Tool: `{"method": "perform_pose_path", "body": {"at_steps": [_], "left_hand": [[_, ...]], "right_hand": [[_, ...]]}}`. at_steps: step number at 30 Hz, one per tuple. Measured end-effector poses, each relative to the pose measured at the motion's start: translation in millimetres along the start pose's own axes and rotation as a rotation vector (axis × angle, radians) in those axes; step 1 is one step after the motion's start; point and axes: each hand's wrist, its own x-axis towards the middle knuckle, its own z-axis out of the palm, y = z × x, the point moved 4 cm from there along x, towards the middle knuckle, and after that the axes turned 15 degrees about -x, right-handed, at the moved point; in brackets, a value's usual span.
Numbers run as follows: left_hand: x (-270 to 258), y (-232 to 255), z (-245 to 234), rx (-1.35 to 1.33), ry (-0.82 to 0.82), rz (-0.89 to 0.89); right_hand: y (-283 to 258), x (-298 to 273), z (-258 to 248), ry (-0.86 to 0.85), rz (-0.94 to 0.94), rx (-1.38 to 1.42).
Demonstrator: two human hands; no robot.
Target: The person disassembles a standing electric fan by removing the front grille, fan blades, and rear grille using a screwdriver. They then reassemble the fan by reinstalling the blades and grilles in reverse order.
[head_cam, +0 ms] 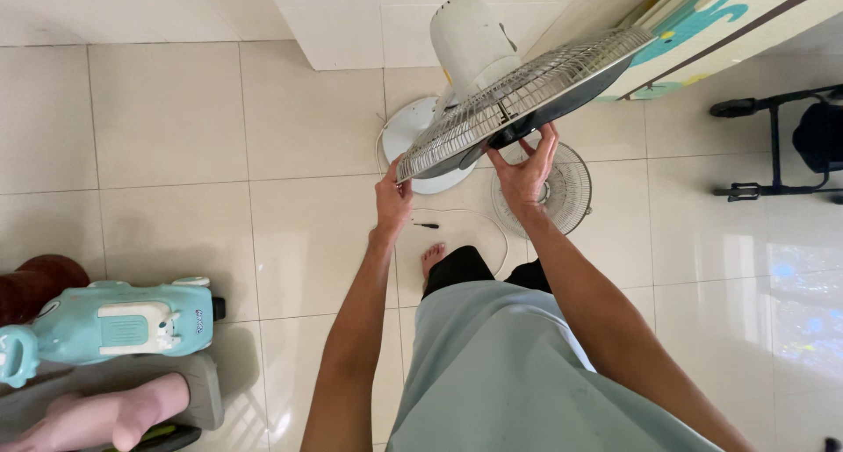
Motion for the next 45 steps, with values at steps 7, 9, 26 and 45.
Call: {"method": "perform_pose_path", "body": {"at_steps": [7, 9, 26, 45], "left_hand": [[-3, 6, -1, 0.003, -0.025, -0.036], [-2, 10, 1, -0.001, -0.030, -0.019], [21, 3, -6, 0.011, -0.168, -0.049], [-38, 94, 62, 0.070, -0.181, 0.324]], "right_hand": [[3, -3, 0, 0.020, -0.062, -0.004], [7, -6, -1, -0.002, -0.085, 0.036], [38, 4, 20, -0.092, 0.070, 0.218], [45, 2, 0, -0.060, -0.130, -0.067]]}}
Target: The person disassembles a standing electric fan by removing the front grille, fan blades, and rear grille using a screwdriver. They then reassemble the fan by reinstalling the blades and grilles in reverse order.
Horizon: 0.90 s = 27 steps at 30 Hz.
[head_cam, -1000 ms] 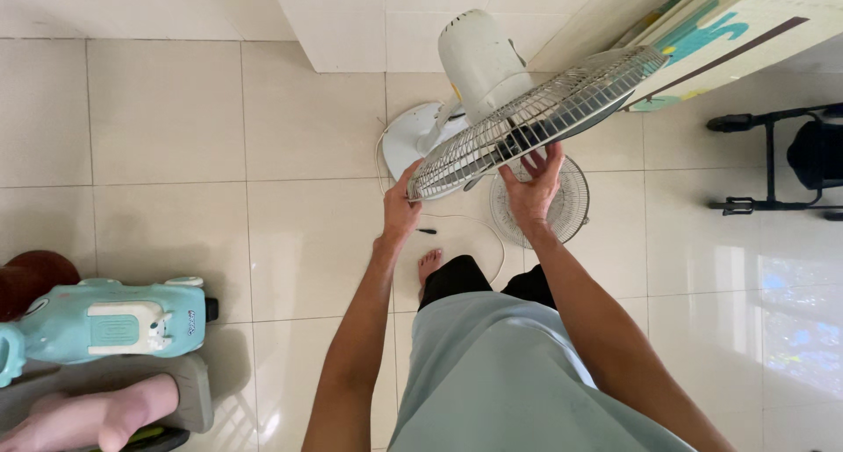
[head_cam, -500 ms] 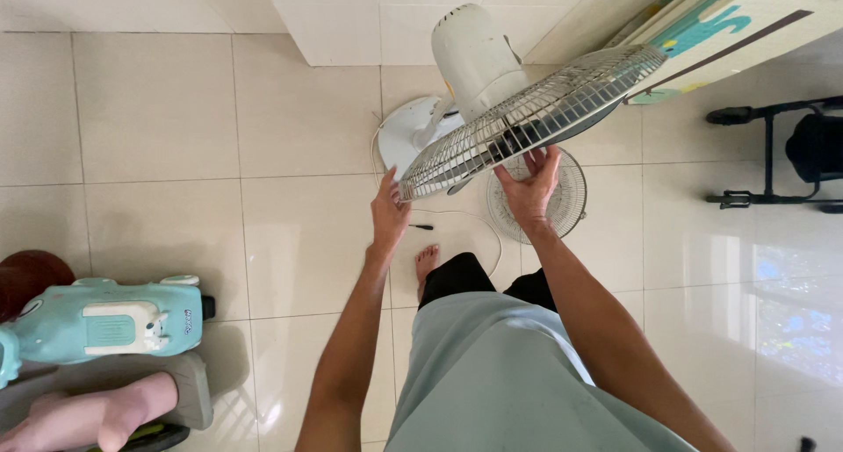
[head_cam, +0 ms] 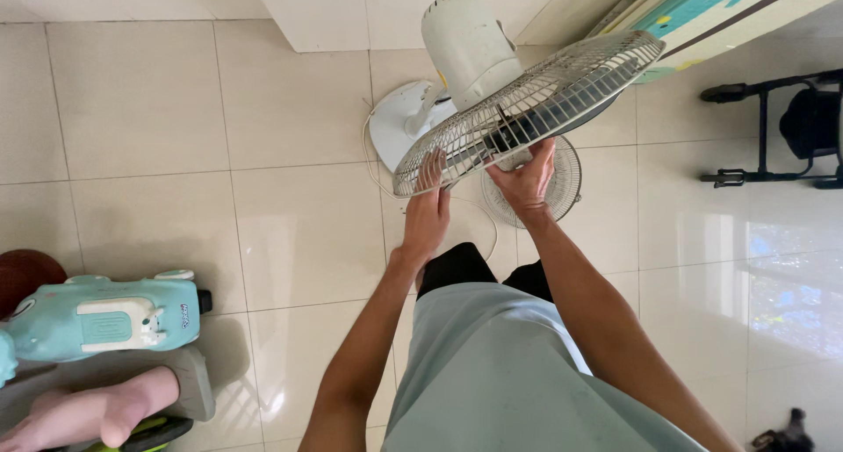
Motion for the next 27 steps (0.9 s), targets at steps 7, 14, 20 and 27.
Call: {"method": "perform_pose_path", "body": {"at_steps": [7, 14, 20, 27], "left_hand": [[50, -107, 55, 0.338, -0.149, 0.118], [89, -114, 76, -0.597, -0.134, -0.285], [101, -78, 77, -0.861, -0.046, -0.460], [102, -72, 80, -0.875, 0.006, -0.458]], "right_hand": [[3, -5, -2, 0.003, 0.038, 0.014], [-2, -9, -3, 0.018, 0.072, 0.061], [-10, -7, -6, 0.011, 0.074, 0.137], [-10, -3, -7, 0.003, 0.058, 0.173]]}}
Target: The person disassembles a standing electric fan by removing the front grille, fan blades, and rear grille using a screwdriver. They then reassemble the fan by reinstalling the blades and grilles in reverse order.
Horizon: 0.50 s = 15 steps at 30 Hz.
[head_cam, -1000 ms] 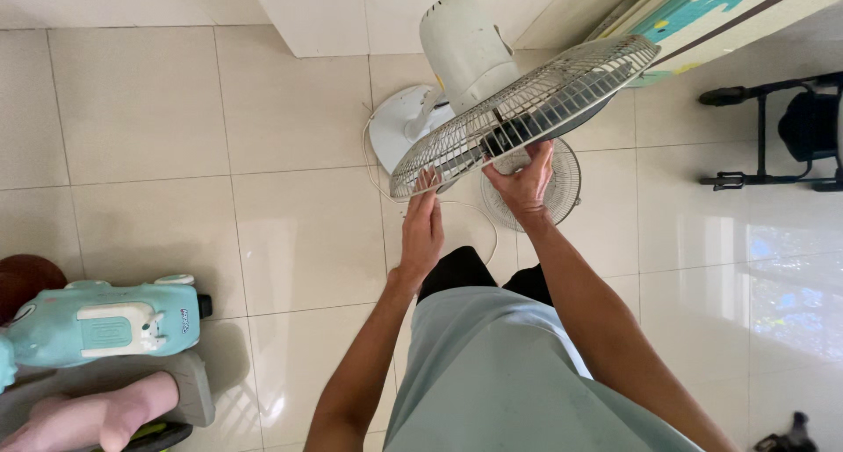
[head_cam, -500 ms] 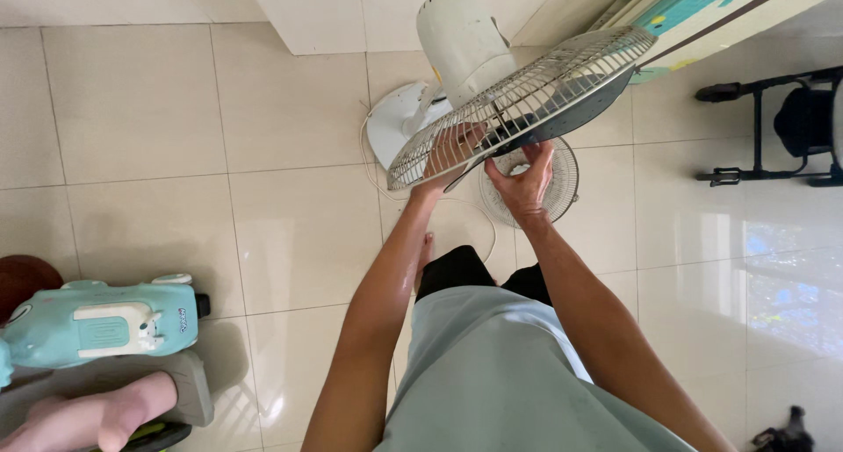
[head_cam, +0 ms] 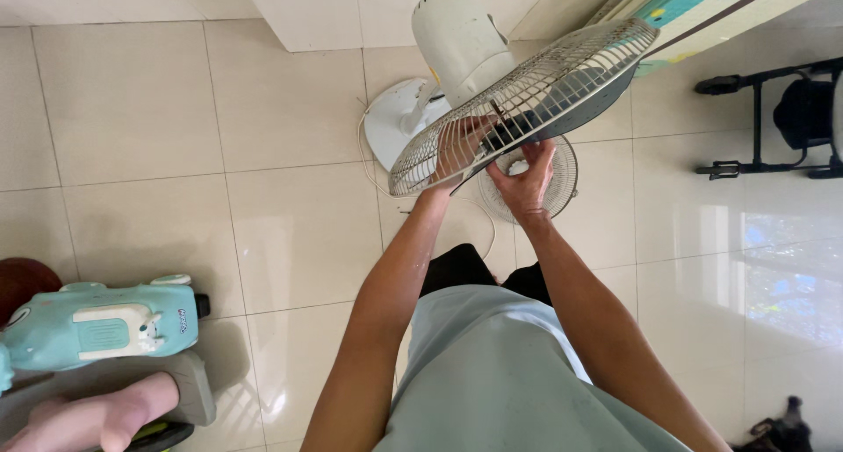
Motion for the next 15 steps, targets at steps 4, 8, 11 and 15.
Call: {"method": "perform_pose_path", "body": {"at_steps": [4, 8, 11, 15], "left_hand": [[-3, 8, 2, 0.056, 0.011, 0.027], [-6, 16, 7, 0.022, -0.021, -0.012], [-7, 24, 6, -0.019, -0.068, -0.057], [-10, 30, 2, -0.030, -0.093, -0.079]], "right_hand": [[3, 0, 2, 0.003, -0.020, -0.028], [5, 0, 1, 0.026, -0.037, -0.032], [4, 3, 1, 0.029, -0.050, -0.025], [9, 5, 2, -0.019, 0.019, -0.032]]}}
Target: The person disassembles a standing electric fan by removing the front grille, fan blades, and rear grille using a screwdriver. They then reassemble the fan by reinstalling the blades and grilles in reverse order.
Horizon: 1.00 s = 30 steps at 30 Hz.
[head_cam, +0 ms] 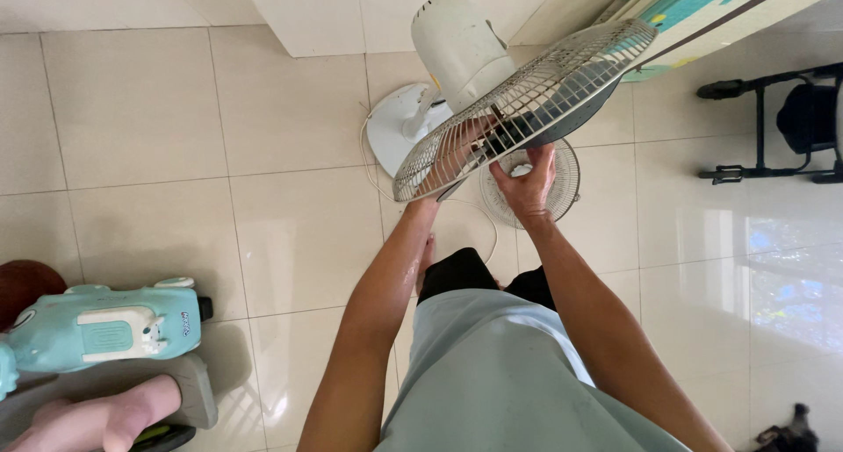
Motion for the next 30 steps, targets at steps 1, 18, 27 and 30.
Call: {"method": "perform_pose_path", "body": {"at_steps": [1, 18, 27, 30], "left_hand": [[0, 1, -1, 0.001, -0.002, -0.001], [14, 4, 4, 0.012, -0.058, 0.005], [22, -16, -6, 0.095, -0.014, 0.052], [25, -26, -17, 0.162, 0.015, 0.087]], "right_hand": [[0, 1, 0, 0.010, -0.013, -0.018], [-10, 8, 0, 0.037, -0.113, -0.073], [-5, 18, 4, -0.050, -0.057, -0.096], [-6, 18, 5, -0.039, -0.076, -0.143]]}}
